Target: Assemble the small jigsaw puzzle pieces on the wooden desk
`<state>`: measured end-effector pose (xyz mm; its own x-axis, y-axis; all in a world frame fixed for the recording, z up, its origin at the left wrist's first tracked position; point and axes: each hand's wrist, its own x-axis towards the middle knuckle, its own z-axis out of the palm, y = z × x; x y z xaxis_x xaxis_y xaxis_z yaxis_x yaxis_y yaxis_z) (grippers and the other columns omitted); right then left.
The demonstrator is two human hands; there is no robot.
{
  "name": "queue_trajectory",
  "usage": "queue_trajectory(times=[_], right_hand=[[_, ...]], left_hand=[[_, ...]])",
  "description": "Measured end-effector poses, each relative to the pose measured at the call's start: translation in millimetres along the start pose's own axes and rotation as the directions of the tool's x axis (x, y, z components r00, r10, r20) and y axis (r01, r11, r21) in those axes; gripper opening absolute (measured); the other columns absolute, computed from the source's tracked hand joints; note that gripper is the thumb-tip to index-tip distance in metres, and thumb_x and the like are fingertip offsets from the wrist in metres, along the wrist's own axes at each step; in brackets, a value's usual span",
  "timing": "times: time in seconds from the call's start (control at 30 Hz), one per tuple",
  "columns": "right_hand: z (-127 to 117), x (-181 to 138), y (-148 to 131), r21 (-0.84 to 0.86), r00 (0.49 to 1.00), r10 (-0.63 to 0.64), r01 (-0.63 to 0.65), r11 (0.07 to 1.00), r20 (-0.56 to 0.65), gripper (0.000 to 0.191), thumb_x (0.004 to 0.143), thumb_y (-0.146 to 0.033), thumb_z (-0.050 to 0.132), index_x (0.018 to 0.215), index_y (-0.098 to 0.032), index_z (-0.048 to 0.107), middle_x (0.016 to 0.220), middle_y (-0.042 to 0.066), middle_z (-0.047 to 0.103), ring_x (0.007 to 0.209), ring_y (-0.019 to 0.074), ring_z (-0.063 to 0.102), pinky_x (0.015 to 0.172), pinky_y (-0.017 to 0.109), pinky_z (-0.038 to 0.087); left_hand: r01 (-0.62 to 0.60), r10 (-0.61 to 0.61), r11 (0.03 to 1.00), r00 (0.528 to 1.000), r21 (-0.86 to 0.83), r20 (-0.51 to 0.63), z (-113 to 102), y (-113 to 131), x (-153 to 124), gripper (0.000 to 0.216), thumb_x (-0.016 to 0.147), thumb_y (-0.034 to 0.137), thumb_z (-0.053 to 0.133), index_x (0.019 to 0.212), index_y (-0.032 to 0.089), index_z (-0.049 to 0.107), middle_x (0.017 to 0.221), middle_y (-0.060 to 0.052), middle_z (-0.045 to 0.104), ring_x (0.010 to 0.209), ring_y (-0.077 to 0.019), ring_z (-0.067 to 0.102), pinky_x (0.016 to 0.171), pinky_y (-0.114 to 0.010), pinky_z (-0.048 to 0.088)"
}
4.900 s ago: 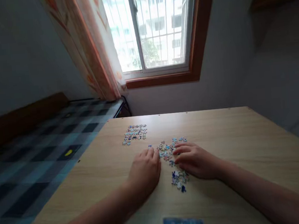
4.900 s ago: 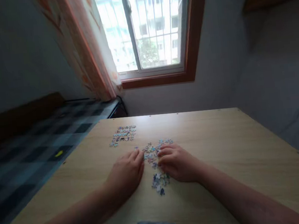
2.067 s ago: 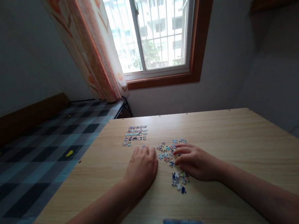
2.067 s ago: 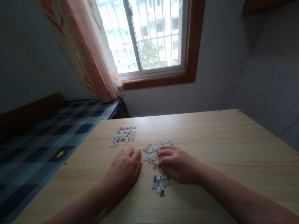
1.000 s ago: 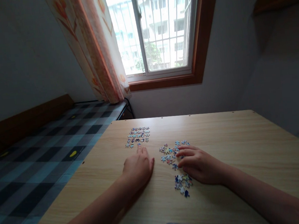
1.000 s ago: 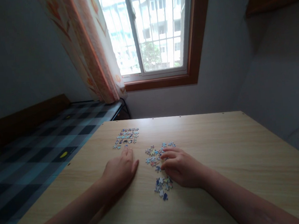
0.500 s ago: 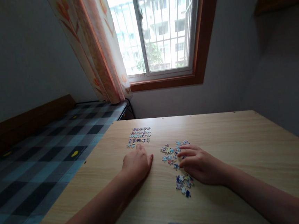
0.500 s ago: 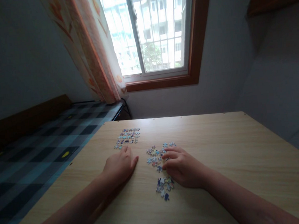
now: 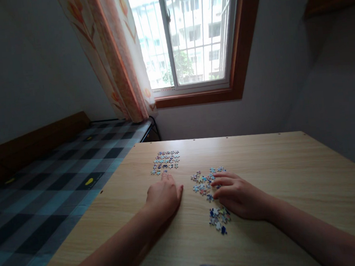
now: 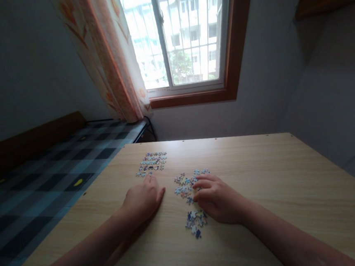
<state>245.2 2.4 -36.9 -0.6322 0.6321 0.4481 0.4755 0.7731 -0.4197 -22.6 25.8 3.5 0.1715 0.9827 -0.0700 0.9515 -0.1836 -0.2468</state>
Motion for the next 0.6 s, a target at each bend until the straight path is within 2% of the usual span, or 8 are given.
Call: queue_trajectory(times=[0.43, 0.6], right_hand=[[-0.9, 0.5, -0.6, -0.005, 1.000, 0.015, -0.015, 1.000, 0.023, 0.019, 0.090, -0.017, 0.060, 0.101, -0.026, 0.073, 0.122, 0.007, 0.070, 0.132, 0.0282, 0.053, 0.111, 0.053, 0.045], [-0.3, -0.2, 0.1, -0.005, 1.000, 0.001, -0.001, 1.000, -0.007, 0.021, 0.088, -0.014, 0.062, 0.102, -0.026, 0.073, 0.123, 0.008, 0.070, 0.132, 0.0284, 0.054, 0.110, 0.052, 0.046]], left_hand=[[0.023, -0.024, 1.000, 0.999, -0.011, -0.048, 5.1, -0.5, 9.5, 0.064, 0.101, 0.046, 0.038, 0.143, 0.000, 0.051, 0.144, -0.029, 0.053, 0.108, -0.0329, 0.070, 0.076, -0.037, 0.058], [0.034, -0.034, 0.999, 0.999, -0.003, -0.041, 2.9, 0.4, 9.1, 0.064, 0.102, 0.045, 0.037, 0.144, -0.001, 0.049, 0.144, -0.030, 0.052, 0.107, -0.0328, 0.070, 0.076, -0.038, 0.058]])
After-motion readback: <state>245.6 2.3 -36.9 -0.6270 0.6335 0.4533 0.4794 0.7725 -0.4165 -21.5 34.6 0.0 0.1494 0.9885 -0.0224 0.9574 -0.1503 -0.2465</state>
